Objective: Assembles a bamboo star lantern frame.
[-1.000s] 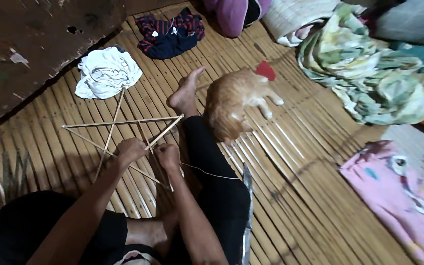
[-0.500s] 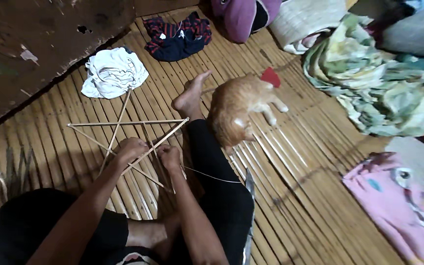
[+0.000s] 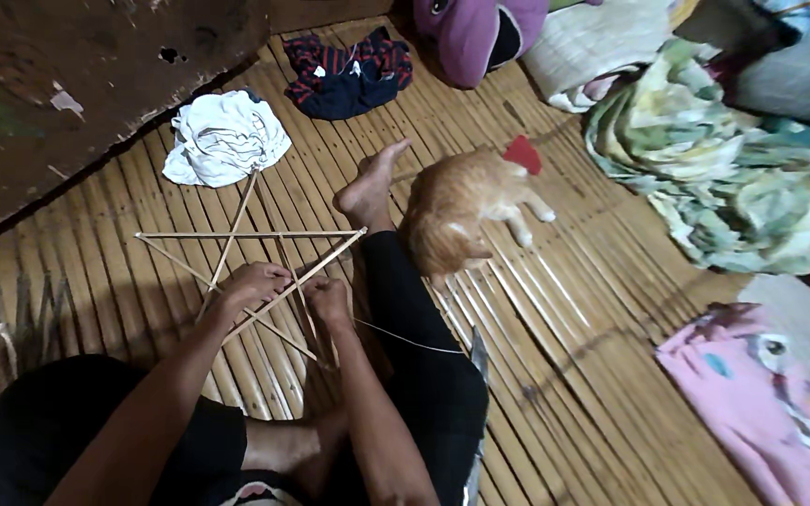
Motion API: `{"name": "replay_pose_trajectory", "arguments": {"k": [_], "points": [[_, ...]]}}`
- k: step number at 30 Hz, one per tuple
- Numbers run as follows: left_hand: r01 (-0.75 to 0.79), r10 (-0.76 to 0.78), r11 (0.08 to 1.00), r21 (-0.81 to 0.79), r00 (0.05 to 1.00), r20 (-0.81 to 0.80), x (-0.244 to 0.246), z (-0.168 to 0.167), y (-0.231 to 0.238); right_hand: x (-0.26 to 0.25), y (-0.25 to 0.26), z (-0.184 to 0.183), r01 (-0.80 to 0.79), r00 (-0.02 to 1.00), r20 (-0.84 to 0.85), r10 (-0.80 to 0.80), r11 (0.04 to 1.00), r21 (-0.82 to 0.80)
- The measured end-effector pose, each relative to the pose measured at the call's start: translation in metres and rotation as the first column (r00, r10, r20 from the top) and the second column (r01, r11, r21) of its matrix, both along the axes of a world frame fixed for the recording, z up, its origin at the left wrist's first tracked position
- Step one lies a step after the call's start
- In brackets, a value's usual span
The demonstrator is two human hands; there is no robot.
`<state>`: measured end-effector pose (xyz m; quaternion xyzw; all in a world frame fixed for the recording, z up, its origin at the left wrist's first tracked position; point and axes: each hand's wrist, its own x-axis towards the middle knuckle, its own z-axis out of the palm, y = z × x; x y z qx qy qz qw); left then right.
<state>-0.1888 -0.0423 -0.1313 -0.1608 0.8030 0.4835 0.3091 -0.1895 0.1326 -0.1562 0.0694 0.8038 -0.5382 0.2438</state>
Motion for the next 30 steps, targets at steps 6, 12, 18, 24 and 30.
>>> {"name": "replay_pose_trajectory", "arguments": {"k": [6,12,18,24,30], "points": [[-0.058,0.056,0.998,-0.033,0.996,-0.073,0.002,-0.001,0.008,-0.001,0.000,-0.003,-0.004,1.000,-0.003,0.004,1.000,0.009],[-0.044,0.041,0.999,-0.018,0.989,-0.140,0.007,-0.008,0.008,0.000,0.000,-0.004,0.010,1.000,-0.011,-0.010,1.000,-0.009],[-0.064,0.047,0.995,-0.070,0.973,-0.225,0.013,-0.011,0.007,-0.001,0.002,0.005,-0.051,0.999,0.014,0.051,0.997,0.064],[-0.181,0.190,0.981,0.063,0.967,-0.172,0.022,-0.002,0.006,-0.003,0.008,0.026,-0.113,0.993,-0.003,0.118,0.959,0.260],[-0.191,0.214,0.971,0.147,0.963,-0.165,0.025,-0.001,0.007,-0.001,0.010,0.034,-0.105,0.983,-0.125,0.131,0.974,0.200]]}}
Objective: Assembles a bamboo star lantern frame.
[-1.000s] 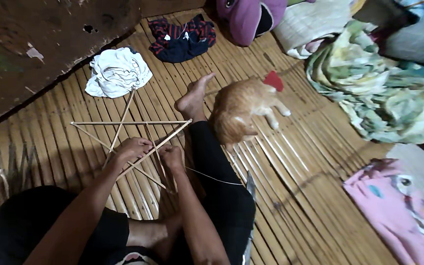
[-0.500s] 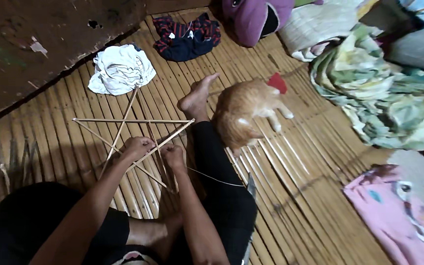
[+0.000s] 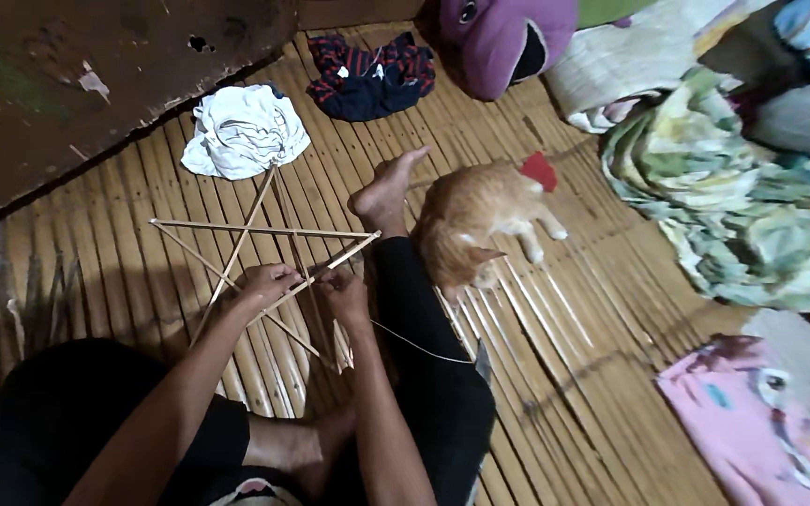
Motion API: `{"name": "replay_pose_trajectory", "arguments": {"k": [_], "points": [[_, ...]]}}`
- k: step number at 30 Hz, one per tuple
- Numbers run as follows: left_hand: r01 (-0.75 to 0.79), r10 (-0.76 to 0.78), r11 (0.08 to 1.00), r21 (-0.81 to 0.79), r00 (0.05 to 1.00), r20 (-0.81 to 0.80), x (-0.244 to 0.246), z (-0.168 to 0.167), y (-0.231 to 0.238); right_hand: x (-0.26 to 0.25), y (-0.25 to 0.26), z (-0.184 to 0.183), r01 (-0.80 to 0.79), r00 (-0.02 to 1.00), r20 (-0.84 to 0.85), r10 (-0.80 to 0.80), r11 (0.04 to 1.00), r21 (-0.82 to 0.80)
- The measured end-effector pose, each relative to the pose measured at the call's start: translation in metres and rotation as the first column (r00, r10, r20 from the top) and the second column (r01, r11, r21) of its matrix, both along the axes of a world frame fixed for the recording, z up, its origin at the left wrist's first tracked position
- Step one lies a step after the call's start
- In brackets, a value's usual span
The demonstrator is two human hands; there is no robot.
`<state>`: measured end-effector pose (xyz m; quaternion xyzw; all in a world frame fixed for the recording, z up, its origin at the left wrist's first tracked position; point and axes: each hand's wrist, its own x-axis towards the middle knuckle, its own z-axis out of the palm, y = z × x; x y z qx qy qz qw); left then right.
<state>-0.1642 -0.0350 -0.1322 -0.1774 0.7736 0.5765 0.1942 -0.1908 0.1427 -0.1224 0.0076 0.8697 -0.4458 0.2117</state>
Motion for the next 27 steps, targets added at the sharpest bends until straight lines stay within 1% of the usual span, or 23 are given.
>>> {"name": "replay_pose_trajectory", "arguments": {"k": [3,5,7,8,11,14,18,21,24,27], "points": [[0.014,-0.014,1.000,0.017,1.000,-0.004,0.001,-0.001,-0.001,0.001,-0.001,0.004,-0.082,0.996,-0.020,0.082,0.996,0.028],[0.007,-0.007,1.000,0.025,1.000,0.012,0.000,0.001,-0.001,0.001,-0.002,0.006,-0.144,0.989,-0.030,0.147,0.986,0.084],[-0.003,0.002,0.999,0.053,1.000,0.018,0.000,0.000,-0.002,0.001,-0.002,0.009,-0.165,0.985,-0.034,0.170,0.979,0.121],[-0.002,0.001,0.998,0.066,1.000,0.011,0.001,-0.002,-0.003,0.001,-0.001,0.009,-0.157,0.986,-0.047,0.163,0.981,0.111],[-0.002,0.004,0.995,0.097,1.000,-0.019,0.002,-0.009,-0.005,-0.002,0.000,0.009,-0.136,0.989,-0.063,0.136,0.991,0.008],[-0.011,0.012,0.995,0.098,1.000,-0.011,0.002,0.000,-0.002,-0.010,-0.007,0.015,-0.219,0.974,-0.057,0.219,0.976,-0.004],[0.011,-0.009,0.999,0.041,0.999,-0.049,0.003,-0.008,0.000,-0.026,-0.018,0.028,-0.374,0.926,-0.045,0.376,0.926,0.047],[0.026,-0.026,1.000,0.002,0.998,-0.064,0.004,-0.008,0.000,-0.038,-0.024,0.029,-0.440,0.897,-0.028,0.441,0.898,0.019],[0.014,-0.018,0.999,-0.038,0.994,-0.104,0.005,-0.004,0.004,-0.047,-0.028,0.029,-0.452,0.892,-0.025,0.452,0.892,0.010],[0.012,-0.025,0.997,-0.078,0.985,-0.168,0.004,-0.002,0.007,-0.049,-0.028,0.032,-0.453,0.890,-0.041,0.455,0.890,0.042]]}}
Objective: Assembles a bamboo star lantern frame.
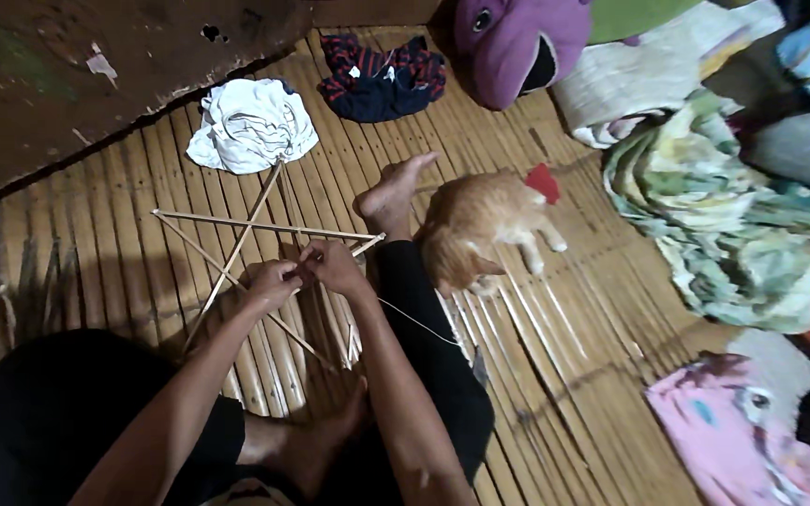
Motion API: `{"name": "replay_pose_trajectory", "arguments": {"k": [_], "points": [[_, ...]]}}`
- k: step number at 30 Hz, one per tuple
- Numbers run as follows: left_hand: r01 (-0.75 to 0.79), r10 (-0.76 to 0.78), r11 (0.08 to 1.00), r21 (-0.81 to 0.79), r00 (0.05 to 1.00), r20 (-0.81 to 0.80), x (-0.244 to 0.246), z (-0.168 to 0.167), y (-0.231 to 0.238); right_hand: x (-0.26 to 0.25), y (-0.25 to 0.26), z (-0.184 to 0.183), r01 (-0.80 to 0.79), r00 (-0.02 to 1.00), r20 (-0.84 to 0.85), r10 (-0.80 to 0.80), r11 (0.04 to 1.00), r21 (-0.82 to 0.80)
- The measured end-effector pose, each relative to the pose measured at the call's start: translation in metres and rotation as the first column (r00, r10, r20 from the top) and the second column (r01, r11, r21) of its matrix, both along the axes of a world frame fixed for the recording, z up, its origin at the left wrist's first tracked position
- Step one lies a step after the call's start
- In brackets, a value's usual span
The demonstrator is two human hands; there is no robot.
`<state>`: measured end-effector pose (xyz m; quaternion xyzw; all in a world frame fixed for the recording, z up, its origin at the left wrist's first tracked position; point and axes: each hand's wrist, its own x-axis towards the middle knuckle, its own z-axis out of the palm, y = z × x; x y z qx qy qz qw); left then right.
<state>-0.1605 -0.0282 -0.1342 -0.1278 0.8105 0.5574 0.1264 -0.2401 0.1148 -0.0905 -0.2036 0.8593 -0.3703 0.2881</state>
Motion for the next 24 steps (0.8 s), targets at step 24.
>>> {"name": "replay_pose_trajectory", "arguments": {"k": [24], "points": [[-0.021,0.022,0.990,0.141,1.000,-0.010,-0.004,-0.009,-0.001,0.048,0.024,-0.028,0.501,0.833,0.176,-0.525,0.850,0.162]]}}
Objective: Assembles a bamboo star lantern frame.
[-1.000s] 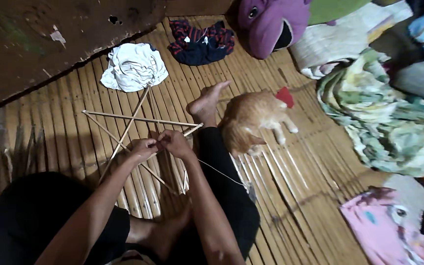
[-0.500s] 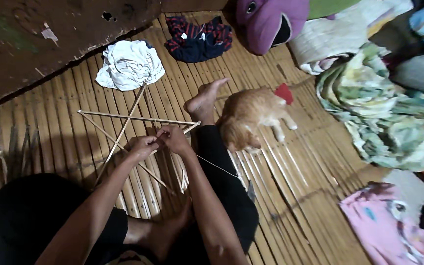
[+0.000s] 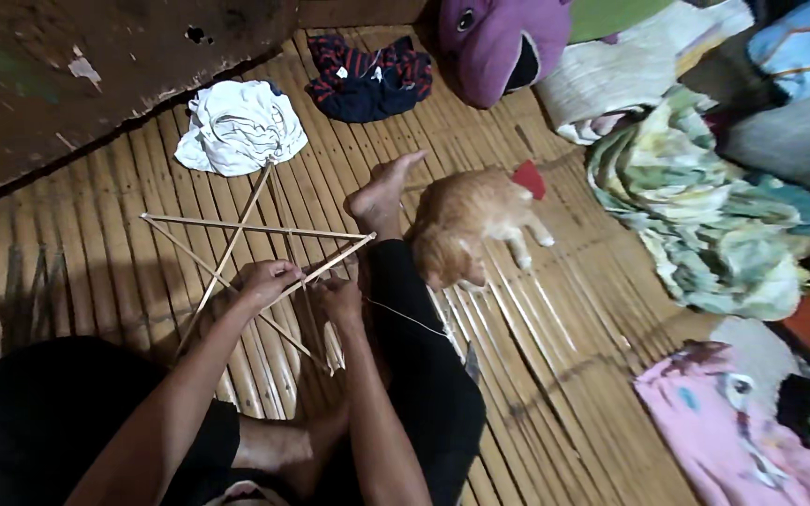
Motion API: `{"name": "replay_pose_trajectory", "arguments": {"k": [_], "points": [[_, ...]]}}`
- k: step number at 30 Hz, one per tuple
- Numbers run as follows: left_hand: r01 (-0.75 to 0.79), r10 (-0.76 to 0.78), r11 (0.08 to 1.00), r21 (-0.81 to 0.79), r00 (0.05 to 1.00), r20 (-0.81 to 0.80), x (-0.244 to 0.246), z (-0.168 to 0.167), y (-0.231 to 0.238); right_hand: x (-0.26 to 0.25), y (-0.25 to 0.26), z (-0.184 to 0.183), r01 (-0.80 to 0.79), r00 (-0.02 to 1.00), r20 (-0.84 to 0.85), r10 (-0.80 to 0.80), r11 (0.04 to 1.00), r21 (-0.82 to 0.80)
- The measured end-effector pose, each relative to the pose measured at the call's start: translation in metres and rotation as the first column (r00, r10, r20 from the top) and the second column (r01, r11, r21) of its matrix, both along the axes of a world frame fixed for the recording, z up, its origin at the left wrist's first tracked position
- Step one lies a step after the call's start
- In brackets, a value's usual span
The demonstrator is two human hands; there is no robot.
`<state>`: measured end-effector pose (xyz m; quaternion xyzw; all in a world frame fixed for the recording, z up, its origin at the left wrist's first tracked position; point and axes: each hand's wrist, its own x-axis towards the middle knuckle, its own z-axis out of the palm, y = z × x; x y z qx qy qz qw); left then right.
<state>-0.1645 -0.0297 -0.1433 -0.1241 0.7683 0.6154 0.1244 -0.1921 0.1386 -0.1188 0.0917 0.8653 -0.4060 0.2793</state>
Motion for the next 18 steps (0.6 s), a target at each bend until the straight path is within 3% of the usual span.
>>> {"name": "replay_pose_trajectory", "arguments": {"k": [4,10,18], "points": [[-0.007,0.007,0.999,0.039,1.000,-0.021,0.002,-0.004,-0.002,0.004,-0.006,-0.024,0.157,0.987,-0.001,-0.159,0.974,-0.166],[-0.035,0.039,0.990,0.135,0.999,-0.024,0.006,-0.008,-0.005,0.007,-0.008,-0.030,0.310,0.945,0.021,-0.325,0.877,-0.368],[-0.062,0.062,0.988,0.145,0.998,0.009,0.004,-0.010,-0.001,0.008,-0.009,-0.026,0.393,0.914,0.082,-0.397,0.818,-0.421]]}}
